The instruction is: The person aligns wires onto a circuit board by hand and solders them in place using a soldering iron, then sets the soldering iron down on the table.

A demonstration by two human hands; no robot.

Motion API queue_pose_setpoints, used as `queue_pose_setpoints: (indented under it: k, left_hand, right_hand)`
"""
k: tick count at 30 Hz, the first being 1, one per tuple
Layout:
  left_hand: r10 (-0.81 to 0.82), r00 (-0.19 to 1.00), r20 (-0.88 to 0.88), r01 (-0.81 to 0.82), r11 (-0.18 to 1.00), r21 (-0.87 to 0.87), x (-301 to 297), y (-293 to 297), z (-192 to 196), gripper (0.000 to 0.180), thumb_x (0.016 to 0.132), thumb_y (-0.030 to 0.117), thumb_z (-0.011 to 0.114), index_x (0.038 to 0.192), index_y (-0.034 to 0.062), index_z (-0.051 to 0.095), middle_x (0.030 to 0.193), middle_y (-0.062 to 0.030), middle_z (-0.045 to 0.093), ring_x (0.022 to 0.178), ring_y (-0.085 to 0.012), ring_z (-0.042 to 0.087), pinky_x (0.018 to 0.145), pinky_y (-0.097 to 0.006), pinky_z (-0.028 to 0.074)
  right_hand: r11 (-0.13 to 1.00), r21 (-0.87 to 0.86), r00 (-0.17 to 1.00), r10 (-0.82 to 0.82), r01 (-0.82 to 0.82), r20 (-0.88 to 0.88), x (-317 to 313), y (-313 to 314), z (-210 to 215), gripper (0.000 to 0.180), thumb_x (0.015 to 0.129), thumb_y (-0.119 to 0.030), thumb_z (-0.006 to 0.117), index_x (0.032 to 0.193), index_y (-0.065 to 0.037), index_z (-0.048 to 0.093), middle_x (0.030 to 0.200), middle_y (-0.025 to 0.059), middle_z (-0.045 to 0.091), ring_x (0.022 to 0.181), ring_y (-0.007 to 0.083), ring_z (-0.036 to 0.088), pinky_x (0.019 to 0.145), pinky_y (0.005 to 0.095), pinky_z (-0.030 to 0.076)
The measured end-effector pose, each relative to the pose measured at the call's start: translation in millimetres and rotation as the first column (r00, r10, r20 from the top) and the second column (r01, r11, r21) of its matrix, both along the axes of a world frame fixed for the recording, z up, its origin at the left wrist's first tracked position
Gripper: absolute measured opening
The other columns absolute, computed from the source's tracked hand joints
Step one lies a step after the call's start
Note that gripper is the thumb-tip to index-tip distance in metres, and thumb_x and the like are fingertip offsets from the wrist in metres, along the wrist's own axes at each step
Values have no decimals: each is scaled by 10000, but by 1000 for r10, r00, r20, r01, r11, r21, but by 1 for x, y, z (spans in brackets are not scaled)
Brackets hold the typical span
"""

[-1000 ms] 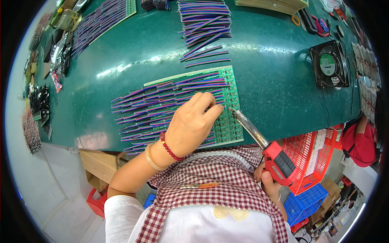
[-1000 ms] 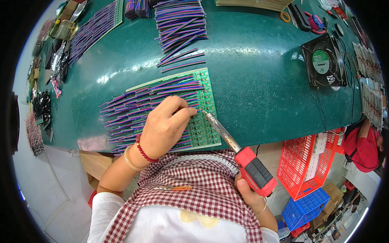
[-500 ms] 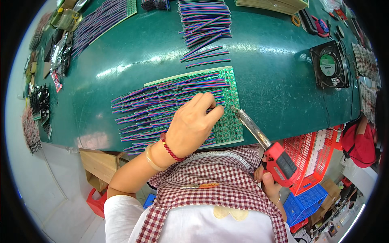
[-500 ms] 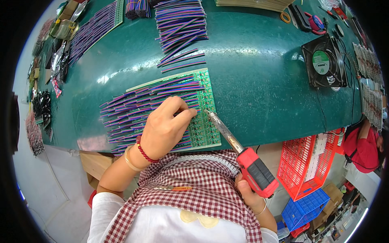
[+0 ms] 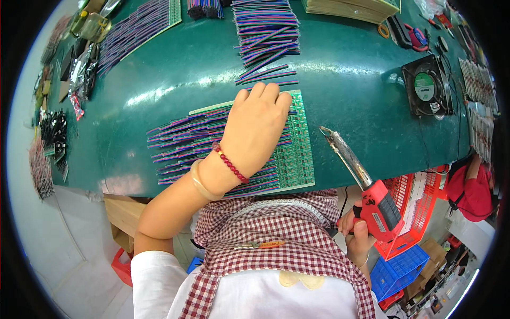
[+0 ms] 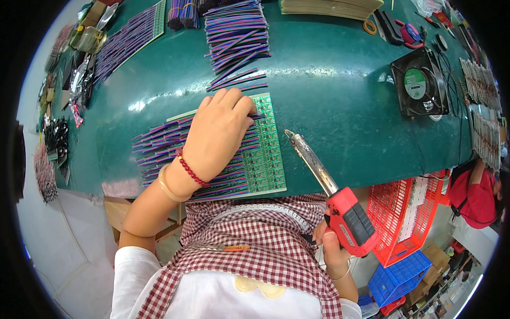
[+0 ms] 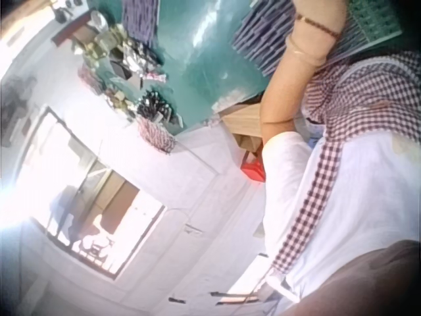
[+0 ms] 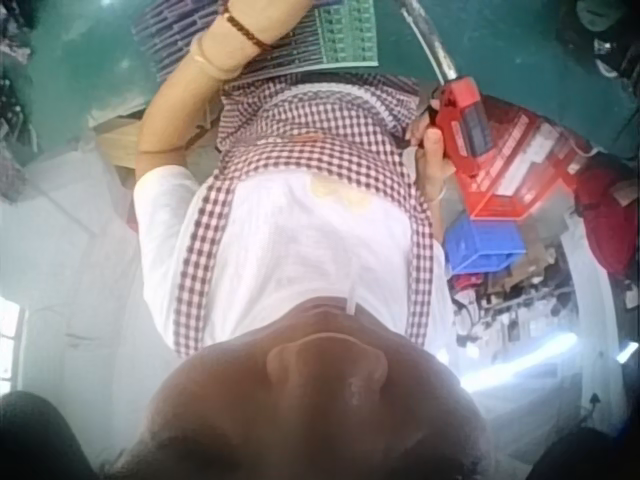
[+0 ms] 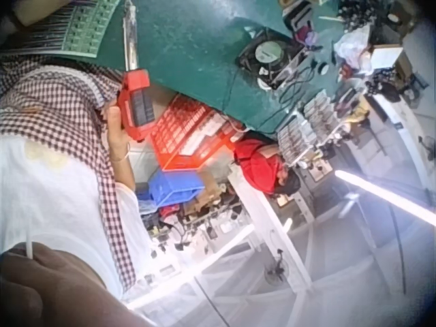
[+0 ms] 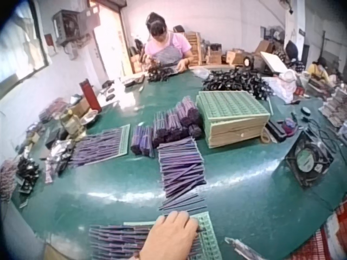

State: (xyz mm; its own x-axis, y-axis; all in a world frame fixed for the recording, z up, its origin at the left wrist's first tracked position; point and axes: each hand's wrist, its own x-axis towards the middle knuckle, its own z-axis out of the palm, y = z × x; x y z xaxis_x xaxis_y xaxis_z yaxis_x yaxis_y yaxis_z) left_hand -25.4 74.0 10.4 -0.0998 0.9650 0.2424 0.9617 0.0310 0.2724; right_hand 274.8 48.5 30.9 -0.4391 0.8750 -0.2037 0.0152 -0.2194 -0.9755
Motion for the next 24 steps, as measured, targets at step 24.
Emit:
queue_pose_setpoints:
  k: [24]
  left_hand:
    - [-133, 900, 416, 112, 991, 74, 25, -58, 3, 251, 726, -33, 624, 973, 11, 611, 897, -111, 535, 836, -284, 574, 696, -372, 505]
  right_hand:
    - [981, -166, 994, 98, -104, -43, 22, -11, -3, 320, 940, -256, 621, 1077, 21, 537, 694, 46, 520, 619, 146, 512, 590, 308, 457]
